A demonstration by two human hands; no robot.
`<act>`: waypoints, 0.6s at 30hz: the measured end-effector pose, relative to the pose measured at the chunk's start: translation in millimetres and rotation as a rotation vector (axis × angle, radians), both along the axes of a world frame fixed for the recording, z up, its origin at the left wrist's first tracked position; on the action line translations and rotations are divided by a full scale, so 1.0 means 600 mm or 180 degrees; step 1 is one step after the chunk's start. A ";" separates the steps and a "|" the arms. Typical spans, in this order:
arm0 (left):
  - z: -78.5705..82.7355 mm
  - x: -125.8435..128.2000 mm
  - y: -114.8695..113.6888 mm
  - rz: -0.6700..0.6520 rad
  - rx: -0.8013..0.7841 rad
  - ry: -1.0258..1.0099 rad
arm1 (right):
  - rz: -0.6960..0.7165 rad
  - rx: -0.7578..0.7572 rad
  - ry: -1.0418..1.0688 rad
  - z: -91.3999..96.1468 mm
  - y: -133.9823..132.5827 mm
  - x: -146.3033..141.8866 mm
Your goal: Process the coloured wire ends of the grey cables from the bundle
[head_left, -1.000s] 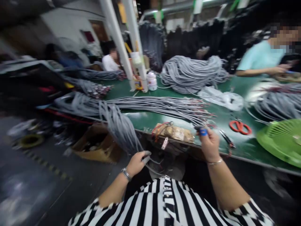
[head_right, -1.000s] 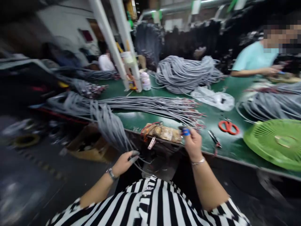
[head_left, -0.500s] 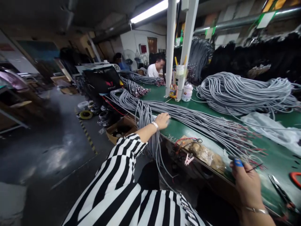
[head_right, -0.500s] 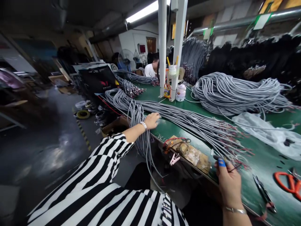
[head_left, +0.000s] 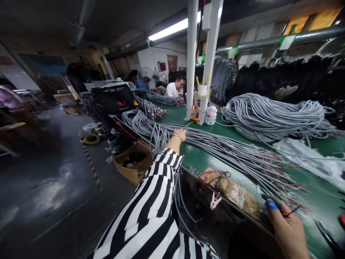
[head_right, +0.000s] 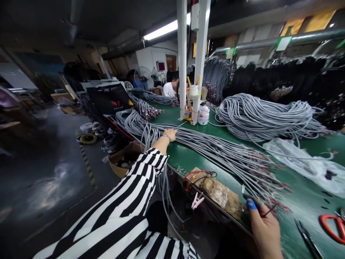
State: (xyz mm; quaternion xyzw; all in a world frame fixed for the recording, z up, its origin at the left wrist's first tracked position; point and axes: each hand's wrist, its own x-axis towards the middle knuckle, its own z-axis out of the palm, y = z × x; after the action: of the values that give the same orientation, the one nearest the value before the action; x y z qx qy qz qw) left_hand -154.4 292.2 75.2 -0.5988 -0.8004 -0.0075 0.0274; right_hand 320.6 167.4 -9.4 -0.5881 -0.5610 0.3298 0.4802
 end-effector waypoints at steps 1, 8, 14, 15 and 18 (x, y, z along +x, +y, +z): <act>0.002 -0.003 0.003 -0.0021 -0.0037 0.0004 | 0.0008 -0.0103 -0.0005 -0.001 0.001 0.001; -0.001 0.001 0.000 -0.0200 -0.0104 0.0079 | 0.0106 -0.0149 -0.0297 -0.014 0.006 0.012; -0.006 0.008 -0.027 -0.0521 0.0226 0.0176 | 0.0099 0.0079 -0.0306 -0.026 0.011 0.014; -0.004 0.004 -0.034 -0.0514 0.0322 0.0172 | 0.0102 0.0077 -0.0334 -0.026 0.012 0.014; 0.006 -0.011 -0.056 -0.0347 0.0682 0.0142 | 0.0099 0.0050 -0.0423 -0.026 0.013 0.013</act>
State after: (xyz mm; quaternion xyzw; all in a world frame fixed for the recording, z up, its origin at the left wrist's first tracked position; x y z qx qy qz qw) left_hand -160.8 258.6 78.9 -0.6351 -0.7605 -0.0811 0.1086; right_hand 328.4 175.0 -24.7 -0.5962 -0.6033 0.2930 0.4413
